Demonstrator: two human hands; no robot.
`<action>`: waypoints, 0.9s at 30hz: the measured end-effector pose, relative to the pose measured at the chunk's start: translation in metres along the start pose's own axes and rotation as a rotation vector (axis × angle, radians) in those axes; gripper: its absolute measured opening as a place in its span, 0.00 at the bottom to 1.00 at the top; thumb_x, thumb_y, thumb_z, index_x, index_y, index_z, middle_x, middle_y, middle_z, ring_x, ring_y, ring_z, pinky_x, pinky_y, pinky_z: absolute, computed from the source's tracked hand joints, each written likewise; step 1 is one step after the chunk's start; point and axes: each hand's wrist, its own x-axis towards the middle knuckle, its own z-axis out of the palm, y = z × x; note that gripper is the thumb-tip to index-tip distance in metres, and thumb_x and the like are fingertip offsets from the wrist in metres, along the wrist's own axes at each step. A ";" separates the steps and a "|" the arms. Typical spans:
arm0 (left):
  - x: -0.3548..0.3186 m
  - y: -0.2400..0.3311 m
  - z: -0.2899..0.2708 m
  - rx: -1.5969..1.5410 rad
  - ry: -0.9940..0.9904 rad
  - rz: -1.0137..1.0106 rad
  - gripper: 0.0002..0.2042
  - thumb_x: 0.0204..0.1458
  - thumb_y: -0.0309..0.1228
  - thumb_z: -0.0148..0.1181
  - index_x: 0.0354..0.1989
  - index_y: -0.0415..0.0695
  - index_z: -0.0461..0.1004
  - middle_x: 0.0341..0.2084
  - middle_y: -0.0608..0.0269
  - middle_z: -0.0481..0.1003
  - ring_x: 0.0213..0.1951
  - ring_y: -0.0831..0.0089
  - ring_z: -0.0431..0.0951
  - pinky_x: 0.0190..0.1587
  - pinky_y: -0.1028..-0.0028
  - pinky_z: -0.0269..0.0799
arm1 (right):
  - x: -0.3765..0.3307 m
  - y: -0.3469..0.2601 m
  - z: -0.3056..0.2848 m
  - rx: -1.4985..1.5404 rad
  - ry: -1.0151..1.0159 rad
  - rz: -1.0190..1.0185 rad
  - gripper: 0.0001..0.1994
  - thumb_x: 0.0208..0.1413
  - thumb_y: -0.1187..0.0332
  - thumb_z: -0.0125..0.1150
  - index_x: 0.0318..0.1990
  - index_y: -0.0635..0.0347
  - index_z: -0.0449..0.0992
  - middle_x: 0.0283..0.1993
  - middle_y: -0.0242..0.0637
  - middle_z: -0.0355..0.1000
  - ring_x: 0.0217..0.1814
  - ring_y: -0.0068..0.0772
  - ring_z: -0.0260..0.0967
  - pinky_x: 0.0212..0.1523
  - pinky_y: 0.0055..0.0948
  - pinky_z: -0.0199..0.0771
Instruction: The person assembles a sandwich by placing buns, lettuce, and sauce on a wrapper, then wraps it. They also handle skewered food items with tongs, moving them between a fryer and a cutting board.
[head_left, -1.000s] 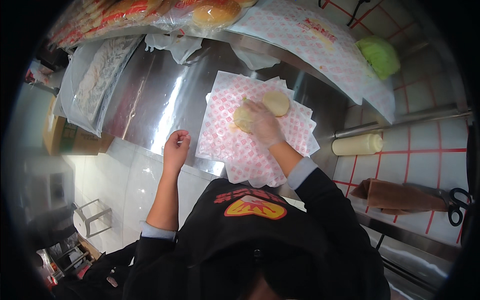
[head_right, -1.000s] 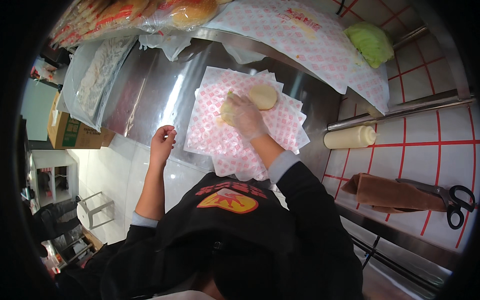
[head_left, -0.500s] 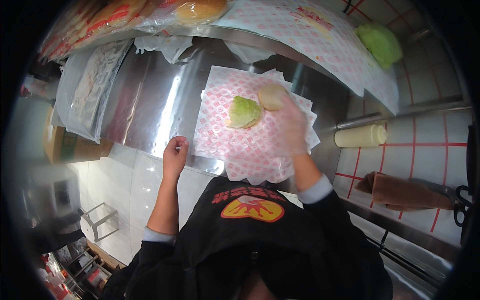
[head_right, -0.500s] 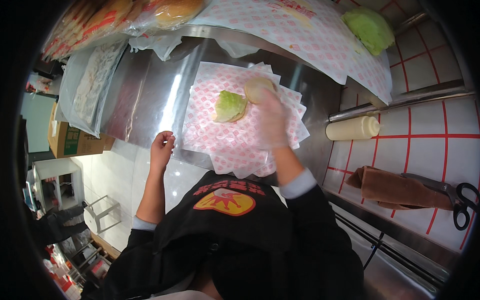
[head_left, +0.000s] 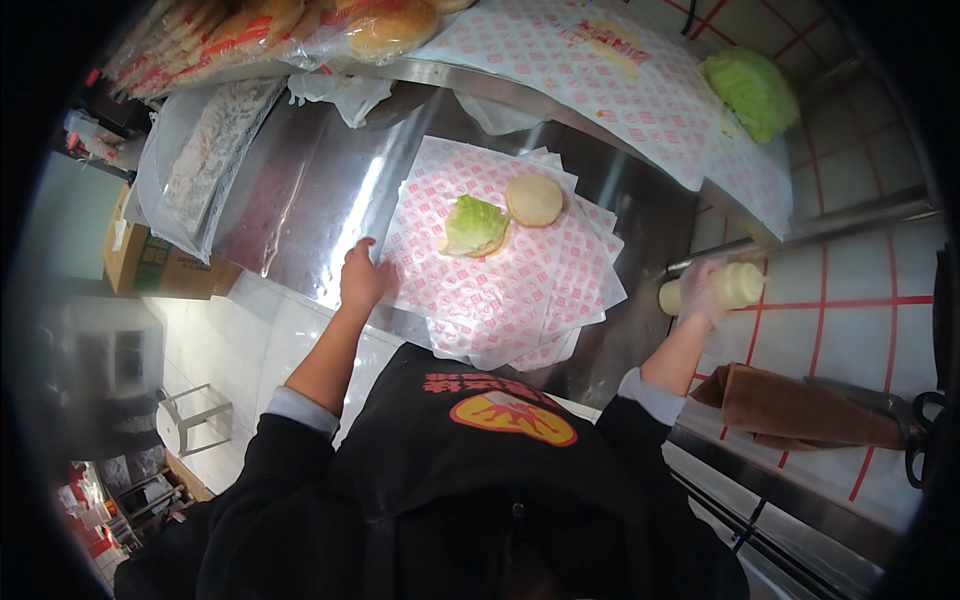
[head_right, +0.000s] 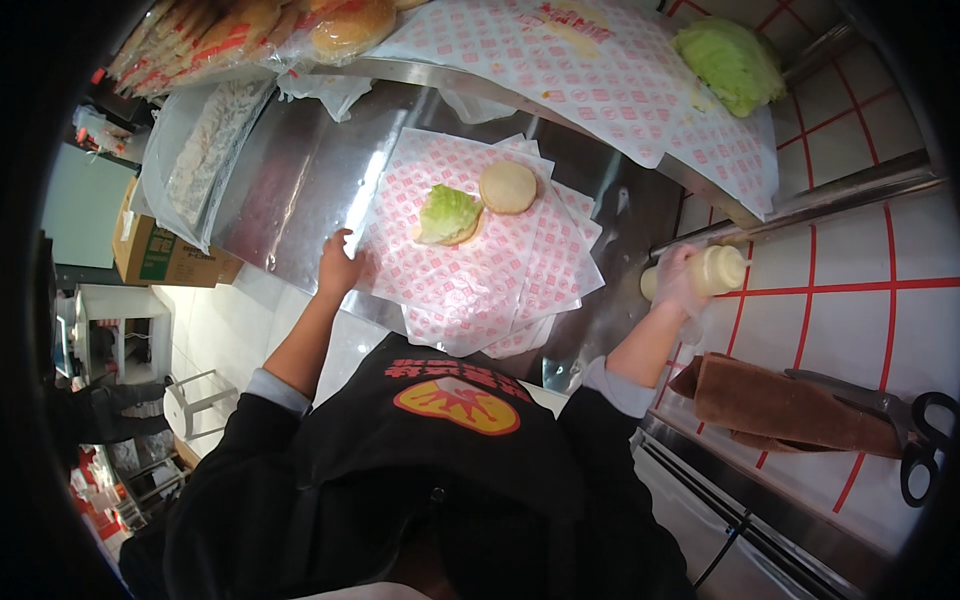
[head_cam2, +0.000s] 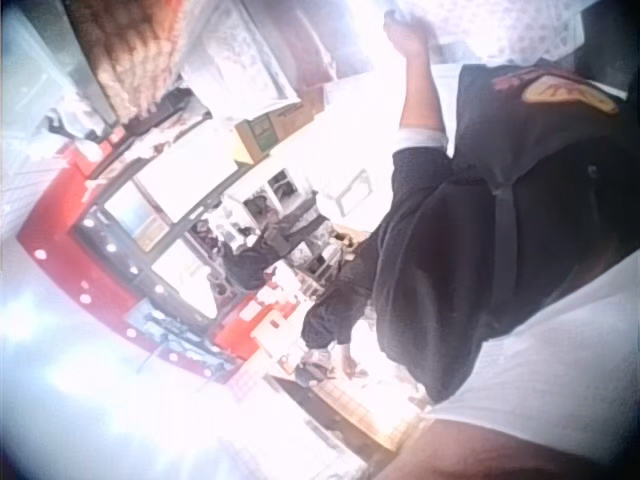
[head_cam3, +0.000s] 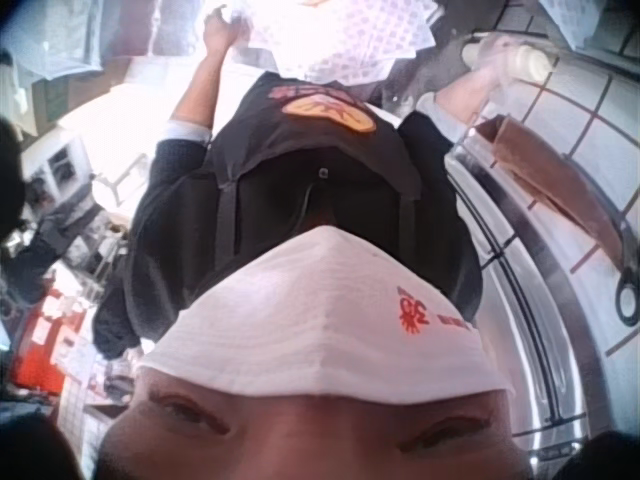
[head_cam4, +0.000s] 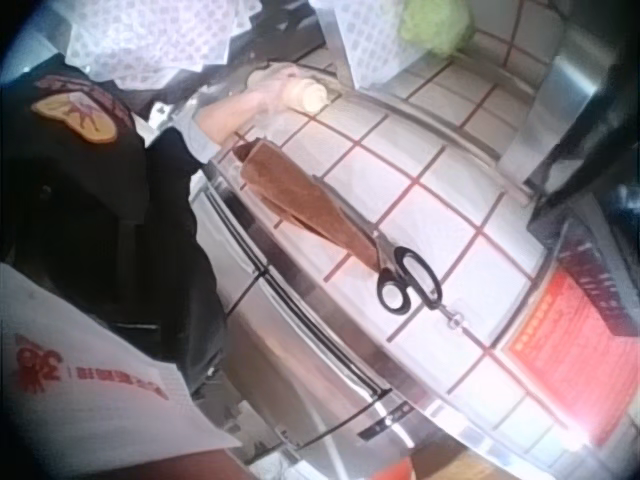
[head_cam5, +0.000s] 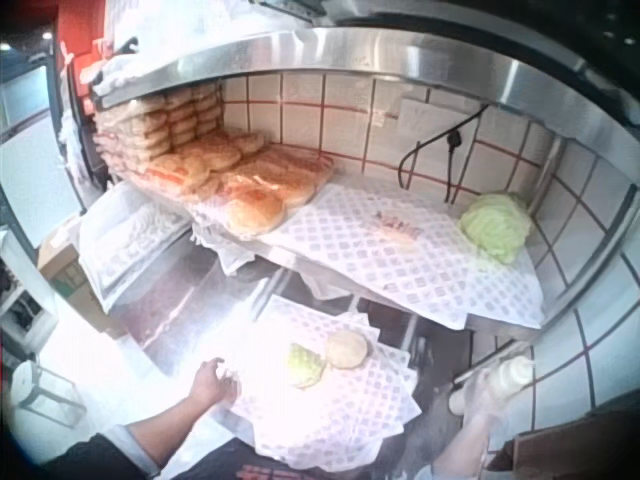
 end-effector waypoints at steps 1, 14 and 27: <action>-0.001 0.018 -0.012 0.075 0.112 0.058 0.21 0.41 0.29 0.63 0.47 0.43 0.67 0.39 0.48 0.72 0.43 0.58 0.74 0.42 0.65 0.70 | -0.004 -0.004 -0.009 -0.369 -0.061 0.015 0.24 0.45 0.57 0.58 0.50 0.57 0.68 0.46 0.41 0.67 0.50 0.41 0.63 0.50 0.46 0.66; -0.090 0.331 -0.096 -0.885 0.278 1.417 0.27 0.42 0.43 0.55 0.52 0.45 0.64 0.47 0.53 0.67 0.50 0.57 0.68 0.52 0.54 0.59 | -0.145 0.123 -0.081 -2.381 -1.504 -0.187 0.25 0.49 0.65 0.57 0.56 0.60 0.62 0.55 0.39 0.65 0.58 0.40 0.61 0.60 0.40 0.61; -0.072 0.197 -0.034 -1.162 -0.374 0.975 0.26 0.41 0.32 0.58 0.53 0.44 0.62 0.46 0.52 0.68 0.52 0.53 0.66 0.52 0.59 0.62 | -0.132 0.074 -0.164 -2.870 -1.363 -0.235 0.30 0.40 0.73 0.69 0.54 0.59 0.65 0.53 0.36 0.65 0.58 0.33 0.60 0.58 0.35 0.62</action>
